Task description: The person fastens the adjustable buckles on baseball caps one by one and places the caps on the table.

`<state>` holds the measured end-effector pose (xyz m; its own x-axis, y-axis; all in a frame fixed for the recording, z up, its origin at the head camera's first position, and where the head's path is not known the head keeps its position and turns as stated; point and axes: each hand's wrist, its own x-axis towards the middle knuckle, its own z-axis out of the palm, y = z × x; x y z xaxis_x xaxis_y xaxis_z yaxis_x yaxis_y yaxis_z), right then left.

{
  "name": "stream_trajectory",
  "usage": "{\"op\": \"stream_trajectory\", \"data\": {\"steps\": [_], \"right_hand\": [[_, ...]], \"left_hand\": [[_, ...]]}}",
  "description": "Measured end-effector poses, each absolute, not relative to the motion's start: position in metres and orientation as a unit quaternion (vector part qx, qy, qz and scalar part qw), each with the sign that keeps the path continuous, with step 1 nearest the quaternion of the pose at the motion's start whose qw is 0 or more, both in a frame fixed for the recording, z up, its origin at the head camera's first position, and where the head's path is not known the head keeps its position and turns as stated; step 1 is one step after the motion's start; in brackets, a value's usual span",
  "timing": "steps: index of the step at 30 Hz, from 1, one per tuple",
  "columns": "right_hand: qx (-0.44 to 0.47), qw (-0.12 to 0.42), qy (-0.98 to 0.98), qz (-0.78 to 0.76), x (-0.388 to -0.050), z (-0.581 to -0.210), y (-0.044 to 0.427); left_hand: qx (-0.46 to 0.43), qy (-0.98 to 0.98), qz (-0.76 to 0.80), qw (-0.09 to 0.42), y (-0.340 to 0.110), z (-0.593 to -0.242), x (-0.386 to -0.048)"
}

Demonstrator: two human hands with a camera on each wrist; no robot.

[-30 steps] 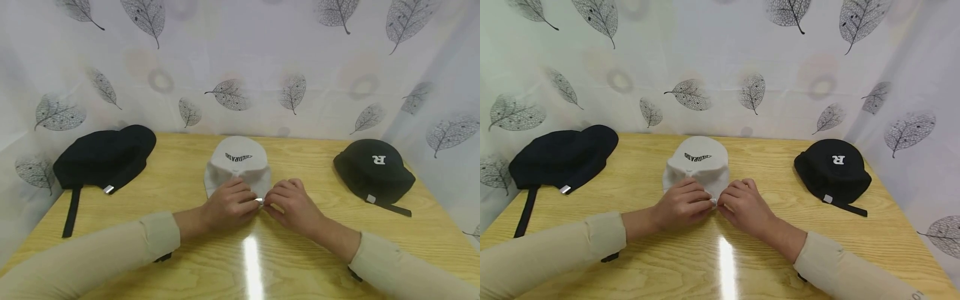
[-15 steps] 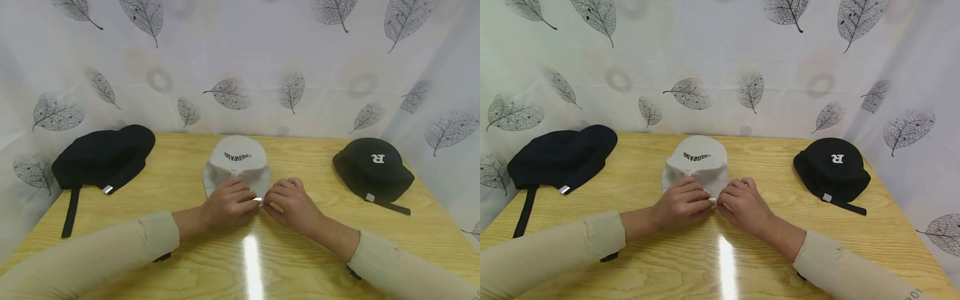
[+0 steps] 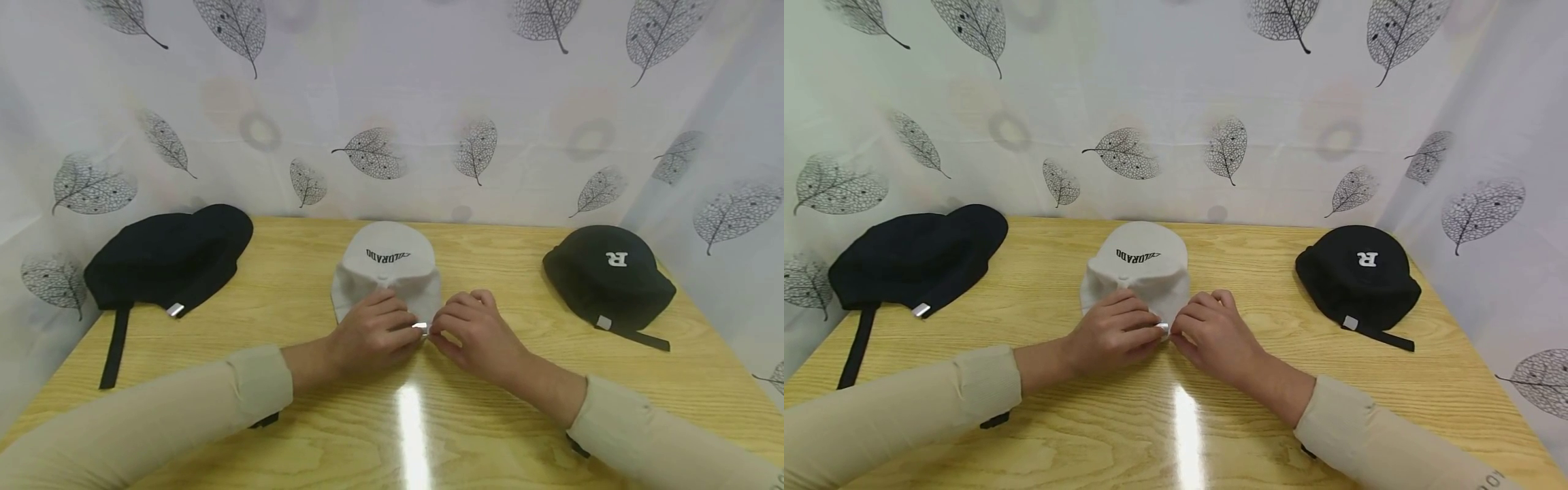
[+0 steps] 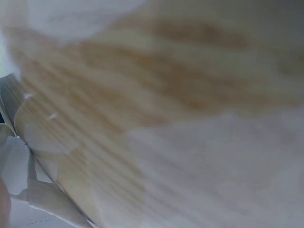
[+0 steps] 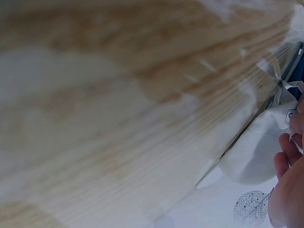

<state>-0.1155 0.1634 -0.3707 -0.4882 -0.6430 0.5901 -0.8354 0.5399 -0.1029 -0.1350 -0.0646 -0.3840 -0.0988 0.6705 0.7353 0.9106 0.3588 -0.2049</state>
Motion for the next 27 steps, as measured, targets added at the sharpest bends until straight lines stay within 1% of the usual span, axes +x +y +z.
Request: {"op": "stream_trajectory", "data": {"steps": [7,14,27], "right_hand": [[0.433,0.249,-0.846,0.185,-0.1147,-0.3697,0.1628],[0.430,0.258,-0.846,0.179,-0.1143,-0.3699,0.1627],[0.444,0.244,-0.840,0.195,-0.1162,-0.3694,0.1631]], "left_hand": [[-0.546,-0.725,-0.150,0.393,-0.0649,-0.3839,-0.1350],[-0.547,-0.725,-0.149,0.391,-0.0650,-0.3845,-0.1353],[-0.550,-0.719,-0.154,0.397,-0.0652,-0.3845,-0.1355]]}}
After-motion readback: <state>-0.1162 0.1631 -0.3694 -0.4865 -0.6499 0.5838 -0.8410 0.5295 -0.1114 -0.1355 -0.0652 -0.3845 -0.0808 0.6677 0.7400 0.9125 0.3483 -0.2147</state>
